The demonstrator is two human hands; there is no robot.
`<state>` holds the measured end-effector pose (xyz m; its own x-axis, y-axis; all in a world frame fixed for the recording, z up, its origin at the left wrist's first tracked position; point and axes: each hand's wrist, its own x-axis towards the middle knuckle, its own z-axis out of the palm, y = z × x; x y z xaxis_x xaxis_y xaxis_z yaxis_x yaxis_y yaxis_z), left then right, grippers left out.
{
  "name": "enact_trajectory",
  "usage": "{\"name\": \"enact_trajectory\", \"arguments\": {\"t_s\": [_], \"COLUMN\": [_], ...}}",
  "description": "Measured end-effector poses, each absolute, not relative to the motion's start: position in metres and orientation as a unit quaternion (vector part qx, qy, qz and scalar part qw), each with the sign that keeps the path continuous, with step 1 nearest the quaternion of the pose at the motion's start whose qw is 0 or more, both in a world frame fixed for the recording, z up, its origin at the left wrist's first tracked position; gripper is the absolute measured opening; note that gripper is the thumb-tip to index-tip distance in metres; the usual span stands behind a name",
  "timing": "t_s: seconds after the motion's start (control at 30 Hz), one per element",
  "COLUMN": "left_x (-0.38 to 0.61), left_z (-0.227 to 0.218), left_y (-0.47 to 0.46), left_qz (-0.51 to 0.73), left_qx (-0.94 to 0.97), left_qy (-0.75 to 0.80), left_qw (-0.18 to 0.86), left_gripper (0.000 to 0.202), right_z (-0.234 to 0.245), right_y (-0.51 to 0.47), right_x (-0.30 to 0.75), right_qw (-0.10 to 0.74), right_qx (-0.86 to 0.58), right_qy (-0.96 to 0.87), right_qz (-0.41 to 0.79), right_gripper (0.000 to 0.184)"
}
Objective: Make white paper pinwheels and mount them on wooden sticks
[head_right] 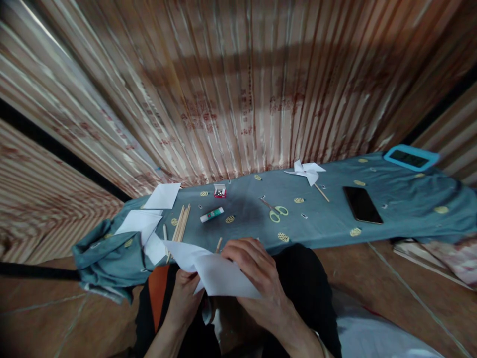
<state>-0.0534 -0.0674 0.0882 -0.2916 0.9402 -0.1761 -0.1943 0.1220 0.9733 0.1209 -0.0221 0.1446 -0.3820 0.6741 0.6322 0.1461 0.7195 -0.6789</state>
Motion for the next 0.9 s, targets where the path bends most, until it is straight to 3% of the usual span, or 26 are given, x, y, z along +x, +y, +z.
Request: {"name": "enact_trajectory", "arguments": {"t_s": [0.3, 0.5, 0.9], "left_x": [-0.04, -0.032, -0.032], "left_z": [0.092, 0.104, 0.1], "left_y": [-0.071, -0.071, -0.072], "left_qz": [0.613, 0.64, 0.634], "left_qx": [0.269, 0.264, 0.277], "left_qy": [0.493, 0.459, 0.506], "left_qw": [0.556, 0.557, 0.515], "left_gripper": [0.024, 0.033, 0.032], "right_z": [0.149, 0.148, 0.142], "right_y": [-0.023, -0.027, -0.03], "right_x": [0.115, 0.116, 0.116], "right_qw": [0.518, 0.516, 0.517], "right_qx": [-0.267, -0.262, -0.294], "right_qy": [-0.751, -0.75, -0.729], "right_qz": [0.309, 0.319, 0.338], "right_gripper": [0.02, 0.024, 0.021]}}
